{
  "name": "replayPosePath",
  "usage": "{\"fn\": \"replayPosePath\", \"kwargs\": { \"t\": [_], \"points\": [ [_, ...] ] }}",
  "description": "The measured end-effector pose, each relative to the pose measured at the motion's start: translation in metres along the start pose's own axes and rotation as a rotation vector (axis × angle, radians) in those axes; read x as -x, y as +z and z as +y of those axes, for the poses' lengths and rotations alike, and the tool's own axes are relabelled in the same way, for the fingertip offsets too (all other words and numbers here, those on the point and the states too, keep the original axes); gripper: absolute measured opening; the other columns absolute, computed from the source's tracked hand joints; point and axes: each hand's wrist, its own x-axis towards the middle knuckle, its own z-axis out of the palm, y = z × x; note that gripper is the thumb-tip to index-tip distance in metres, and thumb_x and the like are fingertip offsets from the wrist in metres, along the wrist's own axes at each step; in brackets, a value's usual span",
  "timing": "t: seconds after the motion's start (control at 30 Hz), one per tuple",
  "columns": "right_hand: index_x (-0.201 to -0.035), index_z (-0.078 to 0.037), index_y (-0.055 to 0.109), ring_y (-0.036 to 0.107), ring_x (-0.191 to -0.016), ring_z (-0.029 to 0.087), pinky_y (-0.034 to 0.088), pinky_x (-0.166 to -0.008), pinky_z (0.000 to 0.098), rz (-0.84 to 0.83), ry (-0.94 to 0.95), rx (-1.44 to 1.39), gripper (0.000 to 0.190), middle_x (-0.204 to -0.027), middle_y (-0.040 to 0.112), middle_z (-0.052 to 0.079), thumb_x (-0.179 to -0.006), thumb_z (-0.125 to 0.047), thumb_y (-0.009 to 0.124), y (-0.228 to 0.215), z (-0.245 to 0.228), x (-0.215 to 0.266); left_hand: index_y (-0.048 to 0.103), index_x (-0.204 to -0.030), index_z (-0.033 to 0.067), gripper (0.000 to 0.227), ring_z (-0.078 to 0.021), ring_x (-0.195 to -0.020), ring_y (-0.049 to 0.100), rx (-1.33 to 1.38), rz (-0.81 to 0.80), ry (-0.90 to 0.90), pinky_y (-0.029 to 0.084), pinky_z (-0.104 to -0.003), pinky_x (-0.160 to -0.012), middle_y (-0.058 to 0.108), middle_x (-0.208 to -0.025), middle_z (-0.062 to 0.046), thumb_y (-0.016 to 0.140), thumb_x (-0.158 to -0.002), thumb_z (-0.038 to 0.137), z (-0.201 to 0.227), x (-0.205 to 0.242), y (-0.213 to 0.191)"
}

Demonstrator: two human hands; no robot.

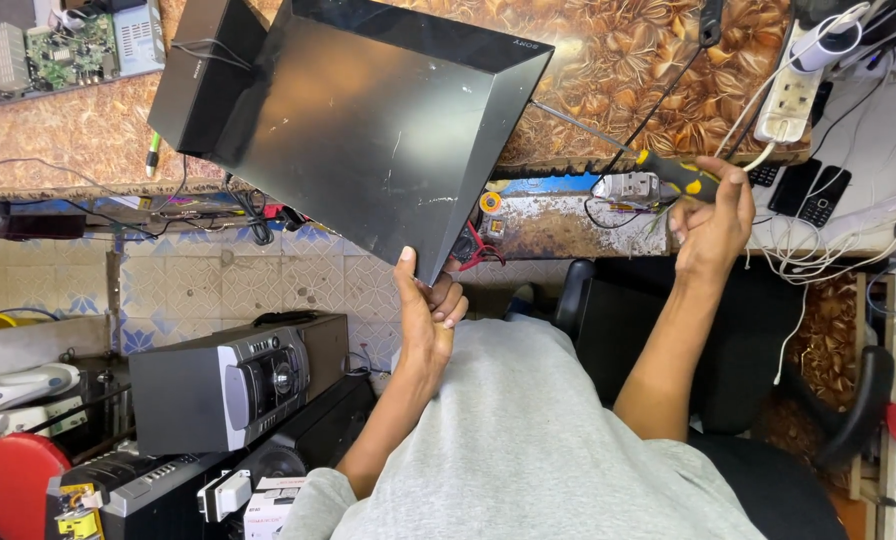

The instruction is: The person uses a screwdriver to remove screws from the back panel of a black monitor. After removing the screws, the person lifts the monitor to inspect the back and then places it back on the workbench.

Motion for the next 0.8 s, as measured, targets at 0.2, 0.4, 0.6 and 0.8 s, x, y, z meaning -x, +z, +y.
{"fn": "replayPosePath", "kwargs": {
  "t": [0.2,0.4,0.6,0.8],
  "points": [
    [-0.129,-0.013,0.052,0.063,-0.11,0.024,0.055,-0.067,0.0266,-0.105,-0.02,-0.256,0.046,-0.136,0.062,0.014,-0.083,-0.012,0.059,-0.006,0.012,-0.006,0.067,-0.087,-0.002,0.062,-0.0026,-0.037,0.018,0.001,-0.023,0.009,0.019,-0.02,-0.033,0.018,-0.048,0.01,0.057,-0.091,0.059,-0.004,-0.004,-0.002],
    [-0.115,-0.006,0.055,0.07,-0.101,0.025,0.059,-0.063,0.0229,-0.085,-0.026,-0.269,0.041,-0.123,0.065,0.016,-0.075,0.002,0.058,-0.008,0.01,-0.005,0.066,-0.09,-0.0035,0.063,-0.0022,-0.038,0.018,0.001,0.012,-0.027,0.018,-0.02,-0.033,0.018,-0.05,0.009,0.059,-0.09,0.059,-0.007,-0.007,-0.003],
    [-0.122,-0.013,0.057,0.059,-0.047,0.018,0.029,-0.033,0.0179,-0.012,0.014,-0.145,0.019,-0.106,0.072,0.013,-0.106,-0.02,0.049,-0.025,0.05,-0.025,0.072,-0.096,-0.0046,0.063,-0.0042,-0.034,0.021,0.035,-0.091,-0.07,0.026,-0.02,-0.028,0.015,-0.049,0.009,0.052,-0.098,0.055,-0.026,-0.037,-0.033],
    [-0.122,-0.016,0.058,0.069,-0.061,0.022,0.036,-0.037,0.0202,0.019,0.06,-0.183,0.024,-0.11,0.072,0.015,-0.105,-0.032,0.052,-0.027,0.065,-0.028,0.072,-0.098,-0.0046,0.064,-0.0039,-0.035,0.021,0.013,-0.091,-0.078,0.026,-0.02,-0.029,0.014,-0.049,0.01,0.052,-0.098,0.056,-0.027,-0.038,-0.031]
  ]
}}
